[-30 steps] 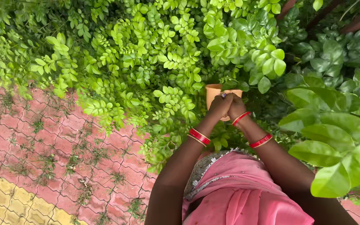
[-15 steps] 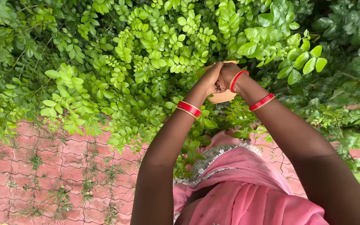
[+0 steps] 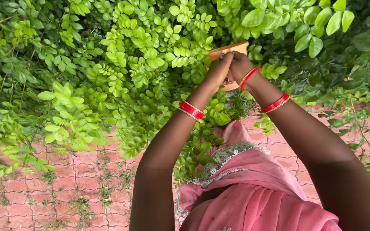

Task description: The person picks green leaves from a bush by hand and puts them into a small orange container.

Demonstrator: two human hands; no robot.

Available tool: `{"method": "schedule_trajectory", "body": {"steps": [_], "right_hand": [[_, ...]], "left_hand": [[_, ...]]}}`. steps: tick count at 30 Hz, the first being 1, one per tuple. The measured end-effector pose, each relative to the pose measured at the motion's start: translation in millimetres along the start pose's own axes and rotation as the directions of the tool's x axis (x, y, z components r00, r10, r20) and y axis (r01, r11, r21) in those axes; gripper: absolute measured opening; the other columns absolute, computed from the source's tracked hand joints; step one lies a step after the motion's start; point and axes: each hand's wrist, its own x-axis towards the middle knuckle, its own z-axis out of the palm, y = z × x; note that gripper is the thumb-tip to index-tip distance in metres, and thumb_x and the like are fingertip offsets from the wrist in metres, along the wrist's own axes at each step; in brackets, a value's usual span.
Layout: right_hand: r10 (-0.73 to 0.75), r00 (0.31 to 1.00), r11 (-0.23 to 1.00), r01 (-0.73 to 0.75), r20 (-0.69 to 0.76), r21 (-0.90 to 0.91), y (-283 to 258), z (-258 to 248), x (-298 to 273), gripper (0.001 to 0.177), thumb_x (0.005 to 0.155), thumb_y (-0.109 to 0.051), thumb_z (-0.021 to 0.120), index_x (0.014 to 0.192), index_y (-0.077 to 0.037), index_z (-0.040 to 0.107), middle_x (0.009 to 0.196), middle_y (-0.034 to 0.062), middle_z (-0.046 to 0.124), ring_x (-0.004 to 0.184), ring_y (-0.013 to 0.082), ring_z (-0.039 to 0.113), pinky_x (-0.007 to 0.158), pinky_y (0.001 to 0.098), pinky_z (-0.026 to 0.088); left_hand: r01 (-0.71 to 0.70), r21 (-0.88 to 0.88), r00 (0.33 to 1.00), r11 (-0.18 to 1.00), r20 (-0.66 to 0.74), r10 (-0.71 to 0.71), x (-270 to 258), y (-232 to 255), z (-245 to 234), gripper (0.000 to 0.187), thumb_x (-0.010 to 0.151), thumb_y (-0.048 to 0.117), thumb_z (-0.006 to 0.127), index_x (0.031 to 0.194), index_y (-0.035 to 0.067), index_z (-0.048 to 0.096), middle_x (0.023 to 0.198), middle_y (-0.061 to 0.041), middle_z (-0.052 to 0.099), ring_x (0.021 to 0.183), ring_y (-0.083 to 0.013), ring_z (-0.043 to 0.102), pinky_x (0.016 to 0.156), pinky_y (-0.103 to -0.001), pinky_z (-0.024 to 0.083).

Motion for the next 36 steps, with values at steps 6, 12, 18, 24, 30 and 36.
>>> {"method": "schedule_trajectory", "body": {"steps": [6, 12, 18, 24, 30, 36], "right_hand": [[-0.224, 0.968, 0.972, 0.214, 0.112, 0.095, -11, -3, -40, 0.023, 0.109, -0.025, 0.061, 0.104, -0.003, 0.056, 0.073, 0.0027, 0.058, 0.054, 0.0122, 0.051, 0.047, 0.0287, 0.04], [-0.416, 0.896, 0.907, 0.396, 0.157, 0.145, -32, 4, -80, 0.015, 0.111, -0.022, 0.058, 0.115, -0.007, 0.057, 0.087, -0.0036, 0.059, 0.069, 0.0048, 0.05, 0.056, 0.0239, 0.041], [-0.376, 0.893, 0.927, 0.36, 0.247, 0.108, -39, 16, -97, 0.013, 0.108, -0.02, 0.058, 0.109, -0.007, 0.058, 0.08, -0.0019, 0.058, 0.062, 0.0063, 0.052, 0.052, 0.0243, 0.04], [-0.105, 0.968, 0.994, 0.1, 0.227, 0.035, -23, 44, -91, 0.017, 0.101, -0.021, 0.062, 0.101, -0.004, 0.062, 0.063, 0.0033, 0.059, 0.046, 0.0145, 0.051, 0.043, 0.0309, 0.04], [-0.108, 0.97, 0.993, 0.114, 0.218, -0.018, 3, 79, -77, 0.023, 0.103, -0.025, 0.061, 0.102, -0.002, 0.062, 0.06, 0.0061, 0.057, 0.044, 0.0158, 0.049, 0.041, 0.0325, 0.038], [-0.149, 0.961, 0.989, 0.149, 0.234, 0.02, 24, 149, -70, 0.023, 0.105, -0.026, 0.06, 0.1, -0.003, 0.059, 0.063, 0.0029, 0.056, 0.046, 0.0117, 0.047, 0.042, 0.0293, 0.036]], "left_hand": [[-0.328, 0.218, 0.925, 0.919, -0.123, 0.359, -40, 6, 21, 0.049, 0.089, 0.048, 0.056, 0.073, 0.002, 0.063, 0.059, -0.01, 0.063, 0.052, -0.0189, 0.064, 0.051, -0.033, 0.05], [-0.378, 0.423, 0.81, 0.824, -0.28, 0.515, -88, 21, 48, 0.051, 0.089, 0.048, 0.058, 0.096, -0.002, 0.058, 0.076, -0.013, 0.071, 0.07, -0.0231, 0.073, 0.063, -0.036, 0.058], [-0.445, 0.357, 0.791, 0.821, -0.272, 0.548, -117, 21, 36, 0.052, 0.087, 0.051, 0.056, 0.086, 0.0, 0.066, 0.071, -0.008, 0.071, 0.066, -0.0183, 0.072, 0.062, -0.034, 0.057], [-0.234, 0.079, 0.96, 0.969, -0.139, 0.243, -127, -4, 6, 0.062, 0.092, 0.059, 0.049, 0.064, 0.004, 0.058, 0.051, -0.01, 0.057, 0.05, -0.0205, 0.058, 0.052, -0.033, 0.05], [-0.191, 0.195, 0.95, 0.962, -0.212, 0.231, -124, -20, -33, 0.066, 0.092, 0.057, 0.044, 0.058, 0.002, 0.057, 0.049, -0.012, 0.057, 0.046, -0.0209, 0.057, 0.048, -0.034, 0.048], [-0.303, 0.185, 0.91, 0.935, -0.234, 0.341, -145, -35, -103, 0.062, 0.094, 0.054, 0.047, 0.061, 0.002, 0.058, 0.05, -0.011, 0.058, 0.046, -0.0193, 0.058, 0.048, -0.034, 0.05]]}}
